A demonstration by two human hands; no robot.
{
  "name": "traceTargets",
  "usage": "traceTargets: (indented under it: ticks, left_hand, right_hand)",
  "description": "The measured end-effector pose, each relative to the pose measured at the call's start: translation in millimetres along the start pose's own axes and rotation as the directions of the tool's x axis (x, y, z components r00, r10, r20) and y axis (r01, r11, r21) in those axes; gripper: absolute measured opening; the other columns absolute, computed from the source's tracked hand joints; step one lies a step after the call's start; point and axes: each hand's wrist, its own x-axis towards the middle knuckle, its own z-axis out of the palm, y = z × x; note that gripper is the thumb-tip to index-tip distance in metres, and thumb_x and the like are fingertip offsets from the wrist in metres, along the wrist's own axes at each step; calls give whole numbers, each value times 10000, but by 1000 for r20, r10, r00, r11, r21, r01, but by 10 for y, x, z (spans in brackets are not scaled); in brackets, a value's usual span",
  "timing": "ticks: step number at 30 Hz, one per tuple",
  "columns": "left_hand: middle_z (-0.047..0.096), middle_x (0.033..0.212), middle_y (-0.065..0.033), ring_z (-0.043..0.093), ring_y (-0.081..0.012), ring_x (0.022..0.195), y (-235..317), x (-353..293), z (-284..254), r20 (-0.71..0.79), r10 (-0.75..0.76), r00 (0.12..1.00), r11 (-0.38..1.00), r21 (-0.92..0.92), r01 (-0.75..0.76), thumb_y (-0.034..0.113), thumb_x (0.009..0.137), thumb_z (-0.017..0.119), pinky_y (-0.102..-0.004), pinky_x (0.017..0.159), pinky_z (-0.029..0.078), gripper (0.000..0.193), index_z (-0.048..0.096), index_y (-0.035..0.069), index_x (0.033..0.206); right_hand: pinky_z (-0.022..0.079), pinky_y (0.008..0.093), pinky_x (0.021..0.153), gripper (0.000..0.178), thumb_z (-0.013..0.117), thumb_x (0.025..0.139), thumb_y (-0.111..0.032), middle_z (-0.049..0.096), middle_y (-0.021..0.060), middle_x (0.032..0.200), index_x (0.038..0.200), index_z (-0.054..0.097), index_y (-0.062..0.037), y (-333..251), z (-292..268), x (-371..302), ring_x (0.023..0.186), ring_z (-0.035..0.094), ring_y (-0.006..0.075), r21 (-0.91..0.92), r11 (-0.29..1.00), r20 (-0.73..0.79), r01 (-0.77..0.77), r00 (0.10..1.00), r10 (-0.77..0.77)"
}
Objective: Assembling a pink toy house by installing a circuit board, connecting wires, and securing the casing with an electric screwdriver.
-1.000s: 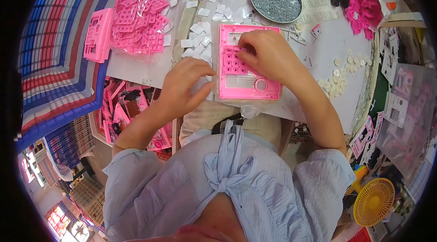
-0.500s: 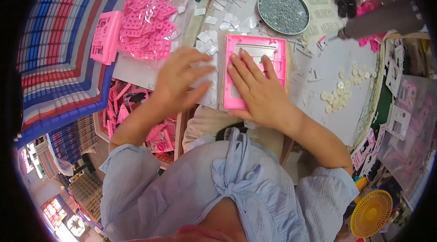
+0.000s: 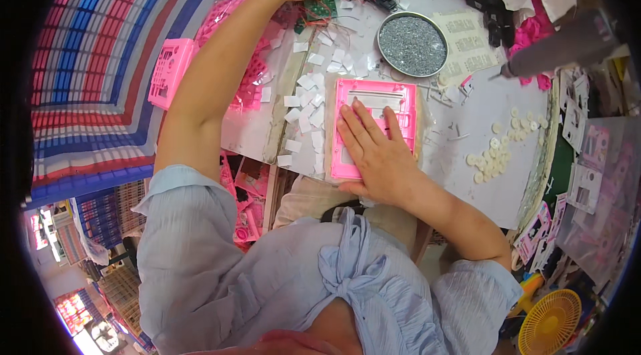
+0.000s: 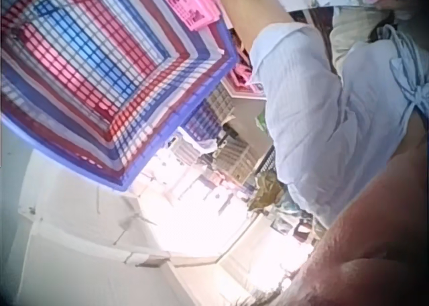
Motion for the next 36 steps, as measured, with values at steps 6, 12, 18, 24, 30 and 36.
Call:
traceTargets:
  ticks: [6, 12, 18, 24, 30, 36]
  left_hand:
    - [741, 972, -87, 694, -250, 912, -6, -674, -233, -742, 69, 667, 697, -443, -564, 244, 812, 775, -349, 760, 528, 233, 737, 59, 950]
    - [716, 898, -63, 644, -236, 780, 131, -1270, -1, -838, 80, 540, 718, -327, -614, 72, 813, 770, -341, 690, 521, 115, 742, 80, 924]
    - [706, 903, -69, 648, -158, 767, 182, -1588, -12, -856, 15, 517, 568, -418, -709, -40, 802, 770, -273, 658, 513, 143, 730, 40, 913]
    - [705, 967, -97, 658, -308, 892, 358, -1854, -86, -934, 305, 187, 595, 33, -803, -123, 693, 747, -382, 784, 527, 332, 693, 53, 969]
    - [596, 1160, -91, 621, -298, 1077, 520, -2395, 33, -886, -74, 458, 293, -459, -839, -127, 726, 674, -357, 769, 554, 524, 541, 68, 1194]
    - [592, 971, -67, 572, -97, 642, 295, -2686, 17, 36, 77, 996, -368, -928, 62, 58, 948, 670, -202, 408, 367, 330, 455, 87, 1198]
  right_hand:
    - [374, 478, 1107, 633, 679, 897, -418, 500, 192, 1444, 1376, 557, -22, 307, -308, -89, 1346, 457, 348, 618, 761, -413, 198, 905, 99]
    - [481, 261, 648, 398, 503, 1044, -336, 685, 51, 882, 1101, 702, 4, 604, -391, 404, 741, 618, 126, 994, -89, -29, 59, 951, 309]
    - [424, 219, 545, 516, 450, 1061, -420, 613, 5, 682, 1049, 711, 25, 502, -462, 565, 561, 518, 67, 944, 329, -89, 14, 973, 214]
    - [402, 228, 525, 528, 397, 1065, -453, 622, 33, 783, 1220, 611, 4, 329, -432, 532, 610, 512, 79, 907, -283, -171, 311, 888, 428]
    - [407, 208, 567, 326, 610, 994, -276, 627, 18, 830, 1191, 593, -18, 310, -648, 495, 668, 528, 63, 899, -243, -263, 365, 893, 365]
    - [429, 202, 620, 328, 730, 925, -199, 662, -6, 902, 1165, 638, 5, 260, -659, 443, 724, 546, 35, 971, 29, -235, 237, 926, 294]
